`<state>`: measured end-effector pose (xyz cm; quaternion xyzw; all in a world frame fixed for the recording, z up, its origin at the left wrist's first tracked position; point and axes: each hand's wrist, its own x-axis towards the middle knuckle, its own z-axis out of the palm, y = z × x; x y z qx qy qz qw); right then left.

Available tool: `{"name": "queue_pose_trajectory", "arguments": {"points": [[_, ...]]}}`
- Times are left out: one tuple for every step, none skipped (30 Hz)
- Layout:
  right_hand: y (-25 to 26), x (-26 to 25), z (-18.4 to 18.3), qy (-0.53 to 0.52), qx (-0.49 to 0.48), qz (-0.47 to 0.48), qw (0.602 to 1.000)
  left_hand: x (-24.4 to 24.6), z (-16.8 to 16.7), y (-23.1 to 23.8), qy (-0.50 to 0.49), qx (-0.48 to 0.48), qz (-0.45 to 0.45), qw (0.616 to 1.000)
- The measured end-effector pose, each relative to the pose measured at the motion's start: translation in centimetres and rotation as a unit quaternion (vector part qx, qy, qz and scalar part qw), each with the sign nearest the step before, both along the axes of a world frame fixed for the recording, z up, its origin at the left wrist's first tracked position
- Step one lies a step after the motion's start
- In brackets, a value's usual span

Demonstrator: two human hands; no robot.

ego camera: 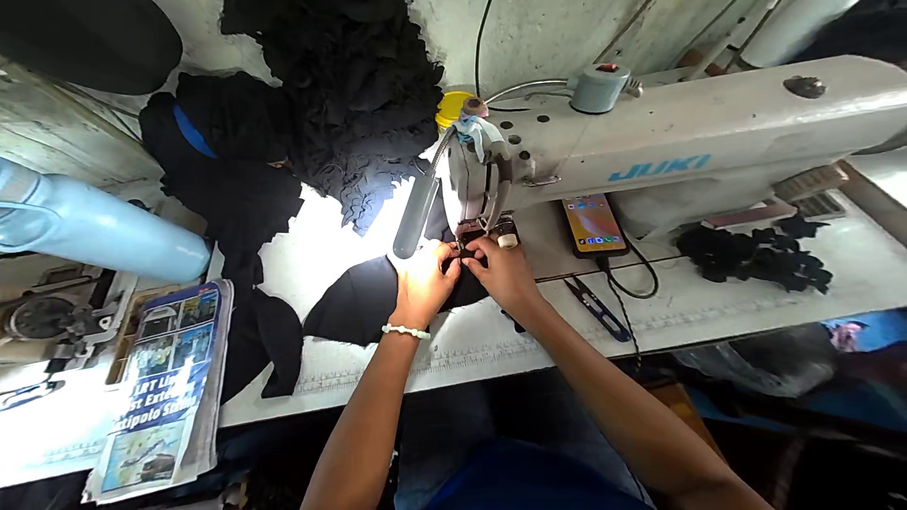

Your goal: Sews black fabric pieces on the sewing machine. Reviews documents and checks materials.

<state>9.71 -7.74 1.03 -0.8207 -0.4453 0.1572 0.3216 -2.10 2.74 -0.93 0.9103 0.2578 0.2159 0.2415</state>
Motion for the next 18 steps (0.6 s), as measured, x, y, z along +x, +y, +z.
{"name": "queue_pose_trajectory", "arguments": {"points": [[0.1,0.0,0.3,0.002,-0.023,0.003,1.0,0.0,-0.2,-0.1,-0.007,0.013,0.005,1.0],[0.2,0.0,0.6,-0.001,-0.039,0.007,0.999,0.0,-0.3,-0.2,-0.012,0.028,0.007,1.0],[0.2,-0.1,0.8,-0.003,-0.047,0.012,0.999,-0.1,-0.4,-0.3,-0.013,0.038,0.008,0.999],[0.1,-0.1,0.9,-0.002,-0.051,0.017,0.999,-0.1,-0.6,-0.4,-0.016,0.049,0.008,0.999],[0.0,0.0,1.0,0.001,-0.052,0.022,0.998,-0.1,-0.8,-0.4,-0.022,0.059,0.008,0.998],[-0.1,0.1,1.1,0.008,-0.05,0.028,0.998,-0.1,-0.9,-0.4,-0.029,0.067,0.006,0.997],[-0.1,0.4,1.1,0.018,-0.045,0.031,0.998,0.0,-1.1,-0.4,-0.036,0.078,0.006,0.996],[0.0,0.7,1.2,0.026,-0.043,0.029,0.998,0.0,-1.1,-0.5,-0.042,0.087,0.005,0.995],[0.2,0.8,1.4,0.031,-0.046,0.019,0.998,0.0,-1.2,-0.6,-0.046,0.096,0.005,0.994],[0.5,0.9,1.5,0.04,-0.051,0.006,0.998,0.0,-1.2,-0.7,-0.047,0.105,0.007,0.993],[0.8,0.8,1.6,0.046,-0.053,-0.007,0.998,0.0,-1.2,-0.7,-0.045,0.113,0.009,0.993],[1.2,0.8,1.6,0.052,-0.059,-0.017,0.997,0.0,-1.1,-0.8,-0.044,0.116,0.01,0.992],[1.5,0.7,1.8,0.061,-0.074,-0.025,0.995,0.0,-1.1,-0.8,-0.045,0.119,0.01,0.992],[1.7,0.6,1.9,0.07,-0.083,-0.031,0.994,0.0,-1.1,-0.8,-0.045,0.12,0.01,0.992],[1.9,0.7,1.8,0.075,-0.086,-0.037,0.993,0.0,-1.1,-0.8,-0.045,0.118,0.011,0.992],[2.0,0.7,1.7,0.079,-0.088,-0.041,0.992,-0.1,-1.1,-0.9,-0.044,0.117,0.014,0.992],[2.0,0.8,1.6,0.083,-0.087,-0.043,0.992,-0.1,-1.1,-0.9,-0.045,0.112,0.018,0.992],[1.9,1.0,1.5,0.085,-0.084,-0.045,0.992,-0.1,-1.1,-1.0,-0.045,0.107,0.022,0.993]]}}
